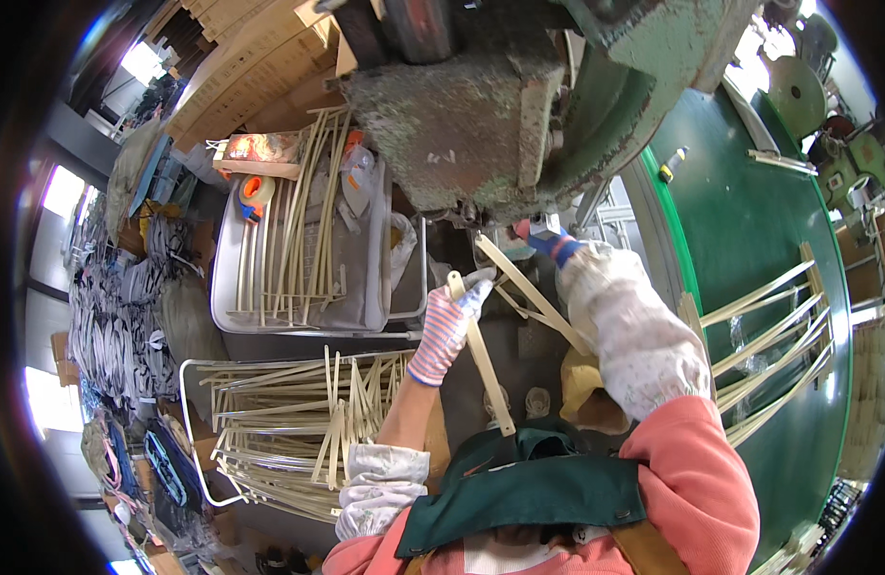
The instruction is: The person repeatedly picks up pairs of light-colored wooden rods, aligns them under a press machine, and presses them together to form small rectangular frames. After each press, the person removes the assembled frame and places it on a nearby green workbench. The process is repeated continuously throughout the clip.
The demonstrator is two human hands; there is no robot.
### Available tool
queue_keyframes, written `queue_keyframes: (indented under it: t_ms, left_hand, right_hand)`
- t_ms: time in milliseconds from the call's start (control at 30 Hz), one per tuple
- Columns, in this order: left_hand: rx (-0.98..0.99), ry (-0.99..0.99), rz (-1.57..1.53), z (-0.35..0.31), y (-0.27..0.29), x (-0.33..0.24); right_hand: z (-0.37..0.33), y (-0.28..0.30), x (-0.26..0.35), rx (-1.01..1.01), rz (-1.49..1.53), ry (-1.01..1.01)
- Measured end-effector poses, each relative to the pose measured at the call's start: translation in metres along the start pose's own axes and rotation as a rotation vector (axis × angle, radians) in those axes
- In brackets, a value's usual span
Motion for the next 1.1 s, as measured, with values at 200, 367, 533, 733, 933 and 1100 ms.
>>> queue_keyframes:
  t_ms: [200, 367, 533, 733, 933, 1100]
  left_hand:
    - [-0.248, -0.08, 0.007, -0.019, 0.041, -0.026]
    - [-0.363, -0.142, -0.123, -0.031, 0.071, -0.031]
    - [-0.384, -0.291, -0.19, -0.052, 0.109, -0.031]
    - [-0.585, -0.394, -0.315, -0.117, 0.116, -0.01]
    - [0.501, -0.213, 0.066, -0.178, 0.024, -0.055]
    - [0.488, 0.356, 0.425, -0.18, -0.004, 0.015]
  right_hand:
    - [-0.006, -0.016, 0.019, 0.054, 0.089, -0.001]
    - [-0.002, -0.031, 0.033, 0.001, 0.112, 0.006]
    - [-0.05, -0.012, 0.113, -0.184, -0.452, 0.341]
    - [-0.185, -0.091, 0.168, 0.423, -0.165, 0.303]
    - [-0.213, -0.103, 0.151, 0.686, -0.105, 0.239]
    - [-0.209, -0.121, 0.186, 0.742, -0.154, 0.467]
Point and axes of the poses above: each hand's wrist, its own z-axis towards the middle knuckle, its own y-axis out of the back of the hand, x = y × z, the point moved 9 cm from there along z, towards the middle knuckle, and after that the axes turned 3 degrees about y, right-handed, at the moved point
